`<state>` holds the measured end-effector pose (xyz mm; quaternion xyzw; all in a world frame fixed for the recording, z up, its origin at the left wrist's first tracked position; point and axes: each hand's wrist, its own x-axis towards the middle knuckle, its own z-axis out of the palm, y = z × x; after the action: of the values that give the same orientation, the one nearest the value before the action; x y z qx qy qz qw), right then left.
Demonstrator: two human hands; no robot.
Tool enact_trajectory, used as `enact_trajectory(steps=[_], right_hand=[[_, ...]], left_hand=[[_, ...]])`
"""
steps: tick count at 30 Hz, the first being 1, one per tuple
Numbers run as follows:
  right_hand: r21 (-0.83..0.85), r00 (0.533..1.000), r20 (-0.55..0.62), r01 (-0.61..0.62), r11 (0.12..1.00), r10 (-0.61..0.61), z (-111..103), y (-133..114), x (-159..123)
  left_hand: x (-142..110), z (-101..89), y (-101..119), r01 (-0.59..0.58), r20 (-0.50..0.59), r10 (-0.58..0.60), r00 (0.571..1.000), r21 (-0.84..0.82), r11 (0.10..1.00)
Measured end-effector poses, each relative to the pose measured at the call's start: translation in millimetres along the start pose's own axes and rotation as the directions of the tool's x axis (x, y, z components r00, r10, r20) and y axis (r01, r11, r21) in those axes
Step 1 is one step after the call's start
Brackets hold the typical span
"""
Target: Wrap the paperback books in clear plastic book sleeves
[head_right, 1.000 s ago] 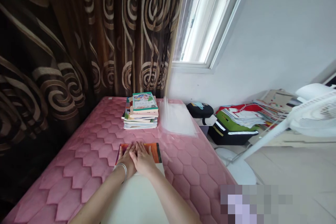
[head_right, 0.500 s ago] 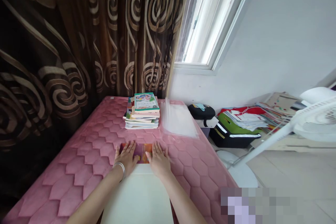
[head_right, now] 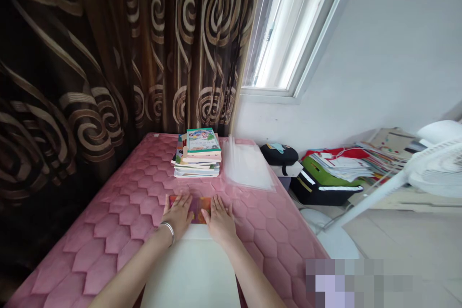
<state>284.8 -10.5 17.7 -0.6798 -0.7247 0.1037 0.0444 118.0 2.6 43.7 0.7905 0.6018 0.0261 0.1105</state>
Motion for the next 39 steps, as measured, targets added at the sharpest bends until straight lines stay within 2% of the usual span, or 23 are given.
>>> enact_trajectory(steps=[3, 6, 10, 12, 14, 18, 21, 24, 27, 29, 32, 34, 36, 39], right_hand=[[-0.021, 1.000, -0.002, -0.010, 1.000, 0.010, -4, -4, 2], [0.000, 1.000, -0.021, -0.007, 1.000, 0.007, -11, -22, 4], [0.172, 0.985, 0.032, 0.160, 0.972, -0.167, -11, -51, 7], [0.205, 0.978, 0.056, 0.188, 0.961, -0.203, -8, -55, 6], [0.165, 0.983, 0.046, 0.170, 0.972, -0.179, -5, -48, 5], [0.028, 0.998, 0.002, 0.062, 0.998, -0.062, -6, -20, 0], [-0.005, 1.000, 0.005, 0.009, 1.000, -0.009, -10, -5, -3], [-0.009, 0.999, 0.036, -0.003, 1.000, 0.004, -13, -2, -4], [-0.028, 0.999, 0.048, 0.001, 1.000, 0.001, -13, -4, -3], [-0.049, 0.999, 0.045, 0.008, 0.999, -0.006, -12, -5, -2], [-0.074, 0.999, 0.050, 0.005, 0.997, -0.001, -9, -5, -1], [-0.081, 0.999, 0.054, -0.001, 0.997, 0.005, -7, -5, 0], [-0.082, 0.998, 0.060, -0.006, 0.997, 0.011, -6, -5, 2], [-0.101, 0.998, 0.054, -0.020, 0.995, 0.026, -10, -8, 6]], left_hand=[[2, 11.5, 2, 0.028, 0.062, -0.025, 0.998, -0.044, 0.999], [2, 15.3, -1, 0.033, 0.054, -0.030, 0.998, -0.053, 0.998], [1, 15.6, -4, -0.012, 0.074, 0.012, 0.997, -0.003, 1.000], [2, 15.3, -5, -0.012, 0.087, 0.011, 0.996, 0.009, 1.000], [2, 14.6, -5, 0.010, 0.075, -0.009, 0.997, -0.017, 1.000], [2, 13.0, -3, 0.031, 0.056, -0.028, 0.998, -0.056, 0.998], [2, 11.7, -3, 0.035, 0.070, -0.031, 0.997, -0.050, 0.998], [-1, 7.2, -14, 0.097, 0.080, -0.096, 0.992, -0.013, 0.995], [-12, -1.3, -35, 0.209, 0.073, -0.212, 0.975, 0.049, 0.977], [-26, -6.8, -47, 0.300, 0.023, -0.305, 0.952, 0.124, 0.946], [-52, -10.2, -48, 0.416, -0.152, -0.389, 0.908, 0.229, 0.880], [-67, -9.0, -39, 0.347, -0.199, -0.309, 0.930, 0.204, 0.915], [-76, -6.2, -27, 0.245, -0.166, -0.220, 0.961, 0.150, 0.958], [-81, -2.3, -16, 0.230, -0.119, -0.220, 0.968, 0.087, 0.969]])
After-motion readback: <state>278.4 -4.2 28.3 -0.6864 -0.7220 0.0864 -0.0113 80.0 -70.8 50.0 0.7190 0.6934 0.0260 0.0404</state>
